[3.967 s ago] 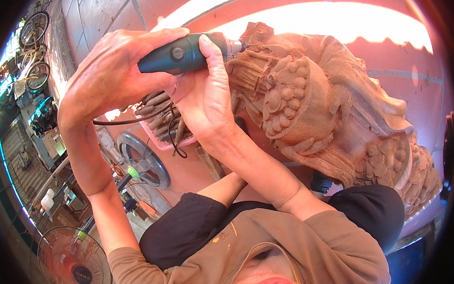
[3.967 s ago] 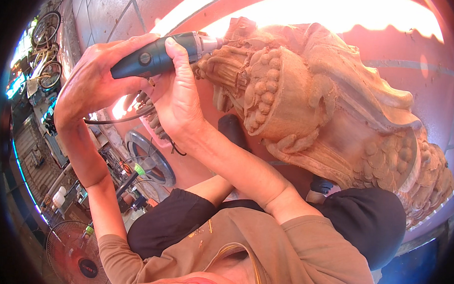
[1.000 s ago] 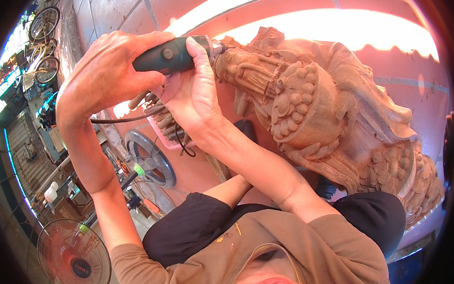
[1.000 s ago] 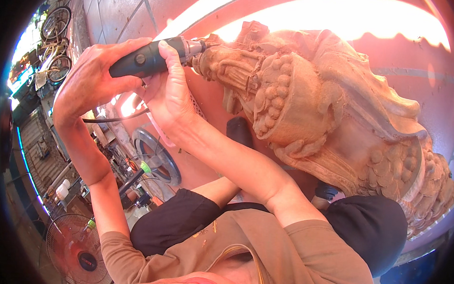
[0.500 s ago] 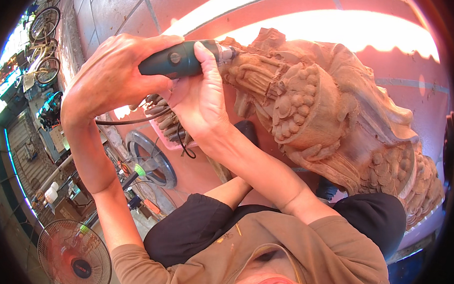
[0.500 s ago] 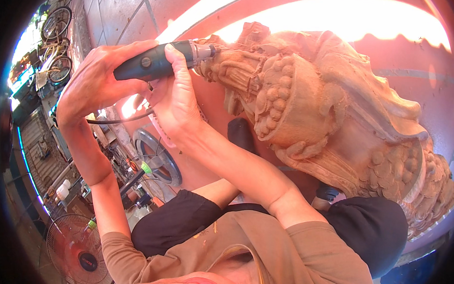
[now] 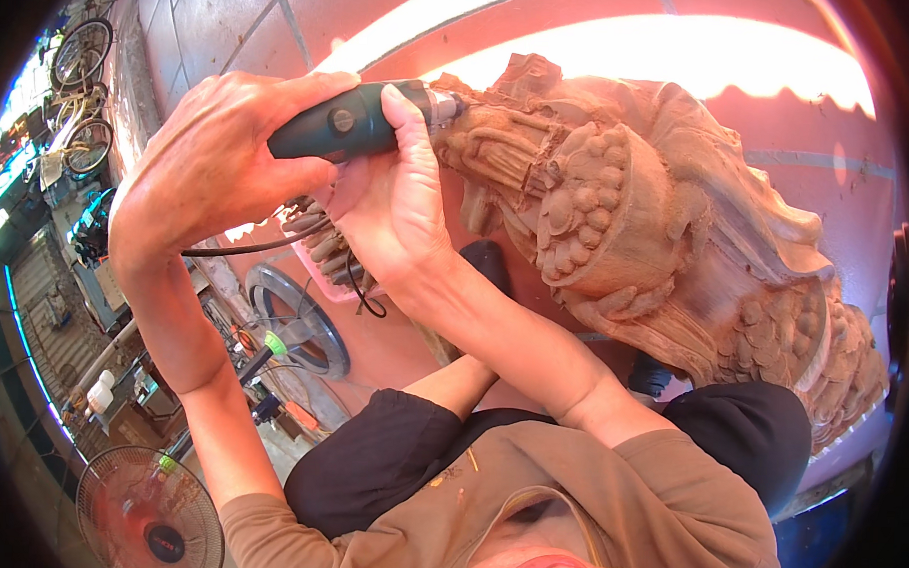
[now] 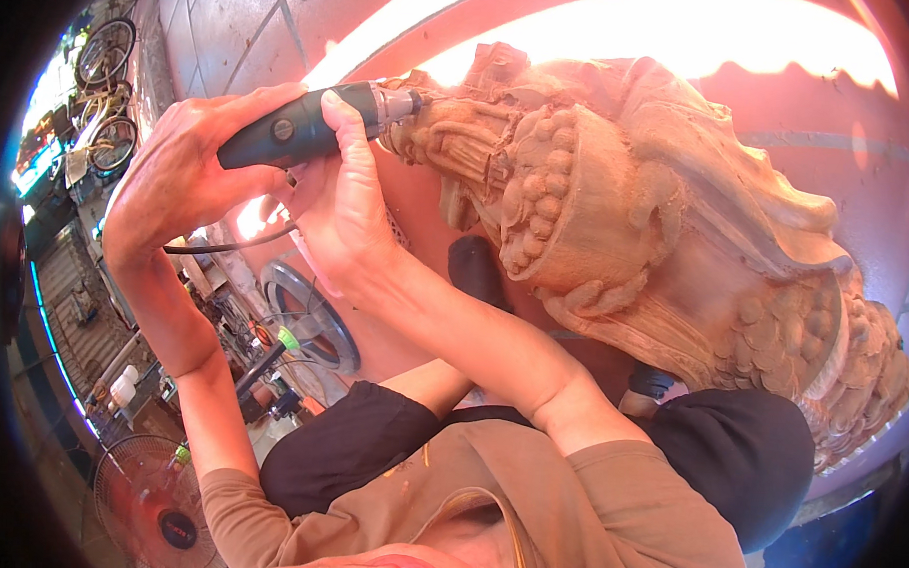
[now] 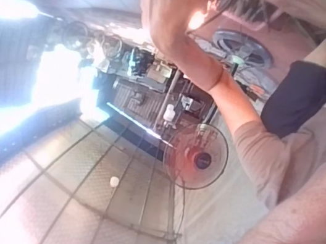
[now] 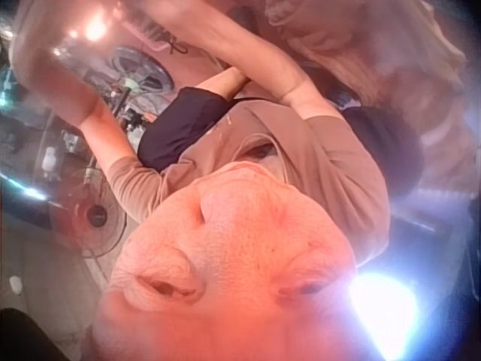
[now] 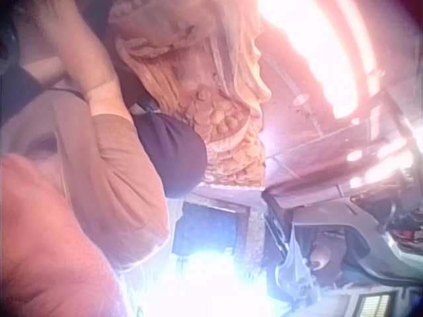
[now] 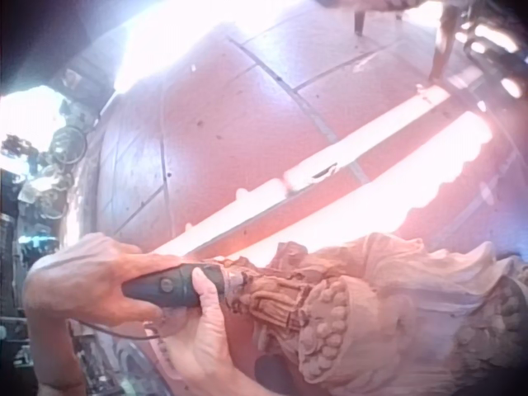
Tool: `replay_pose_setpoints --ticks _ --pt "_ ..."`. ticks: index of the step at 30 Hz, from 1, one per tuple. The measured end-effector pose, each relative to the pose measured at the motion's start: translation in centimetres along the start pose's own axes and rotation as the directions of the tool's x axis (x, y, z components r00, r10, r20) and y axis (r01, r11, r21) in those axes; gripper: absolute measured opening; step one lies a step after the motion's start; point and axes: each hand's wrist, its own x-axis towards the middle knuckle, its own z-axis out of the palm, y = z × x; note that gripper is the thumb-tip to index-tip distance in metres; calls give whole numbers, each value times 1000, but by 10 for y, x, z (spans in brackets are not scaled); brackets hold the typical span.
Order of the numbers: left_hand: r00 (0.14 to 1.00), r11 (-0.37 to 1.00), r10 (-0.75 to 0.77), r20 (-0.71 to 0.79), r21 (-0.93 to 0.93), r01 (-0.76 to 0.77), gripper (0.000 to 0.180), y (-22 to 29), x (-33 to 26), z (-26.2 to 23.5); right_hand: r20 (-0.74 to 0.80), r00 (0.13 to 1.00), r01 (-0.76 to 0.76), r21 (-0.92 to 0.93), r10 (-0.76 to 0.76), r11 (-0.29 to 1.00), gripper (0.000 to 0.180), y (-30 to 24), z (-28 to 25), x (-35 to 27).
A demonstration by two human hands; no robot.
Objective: The person uses a rotary carving tool to refine details on a wooden sculpture of a figure. The hands guide the tool along the surface to shape and smooth the carved features.
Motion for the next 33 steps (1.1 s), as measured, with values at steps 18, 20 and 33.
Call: replay_pose_setpoints --ticks 18,20,33 --pt "997 995 45 61 -87 -39 68 -4 -4 4 -33 997 68 -66 -70 996 38 -2 6 -22" --pt "996 993 75 42 -99 -71 68 -5 -8 7 -23 997 71 -69 -72 995 38 -2 6 -25" --pt "988 975 155 -7 -162 -154 67 -7 -4 17 -31 992 120 -108 -124 987 24 -8 0 -29"
